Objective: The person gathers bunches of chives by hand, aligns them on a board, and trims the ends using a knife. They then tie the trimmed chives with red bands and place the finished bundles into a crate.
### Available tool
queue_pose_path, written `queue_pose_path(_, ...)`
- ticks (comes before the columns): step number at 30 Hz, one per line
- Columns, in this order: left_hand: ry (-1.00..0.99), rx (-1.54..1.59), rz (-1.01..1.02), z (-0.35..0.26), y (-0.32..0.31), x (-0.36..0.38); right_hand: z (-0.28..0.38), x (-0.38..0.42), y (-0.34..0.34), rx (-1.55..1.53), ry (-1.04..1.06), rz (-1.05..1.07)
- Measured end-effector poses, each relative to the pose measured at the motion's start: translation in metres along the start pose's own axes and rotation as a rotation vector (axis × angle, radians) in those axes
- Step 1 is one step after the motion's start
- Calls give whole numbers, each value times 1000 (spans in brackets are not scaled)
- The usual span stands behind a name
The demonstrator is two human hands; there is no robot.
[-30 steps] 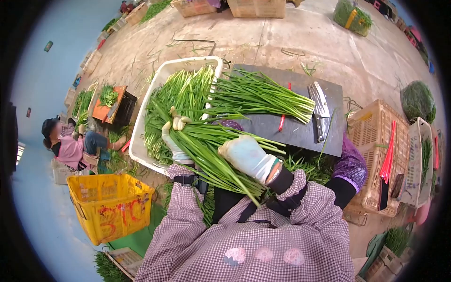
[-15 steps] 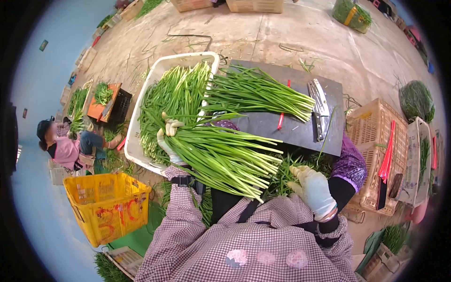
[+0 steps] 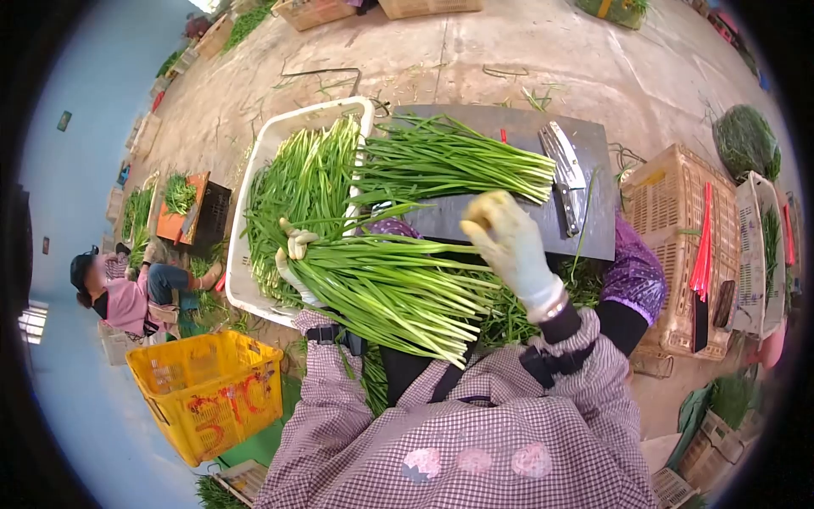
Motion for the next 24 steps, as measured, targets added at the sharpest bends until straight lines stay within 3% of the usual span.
queue_pose_path(7,40,6,49,17,-23,-9,27,-67,-135,159,333,353)
queue_pose_path(10,54,-42,24,12,-27,-9,38,-63,-172,235,543,398)
queue_pose_path(12,83,-69,70,18,-37,-10,42,-67,-178,275,573,409)
queue_pose_path(14,94,-52,89,18,-39,-11,45,-72,-167,27,546,424)
queue_pose_path(15,109,-80,130,21,-48,-12,41,-76,-162,-104,427,503)
queue_pose_path(16,123,-108,171,24,-55,-13,44,-78,-150,-102,424,504)
queue_pose_path(18,80,-106,103,21,-49,-12,52,-92,-98,-281,338,300)
queue_pose_path(20,69,-76,101,18,-48,-10,42,-92,-75,-455,170,305)
queue_pose_path(22,71,-148,133,14,-45,-11,23,-89,-75,-564,-19,364)
queue_pose_path(24,63,-45,151,21,-52,-9,9,-85,-74,-503,17,325)
Point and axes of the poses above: each hand's wrist, its own x-axis away from the middle knuckle, its own y-axis out of the back of the hand, z = x × y, the point moved 10 cm from there along -x, towards the middle knuckle
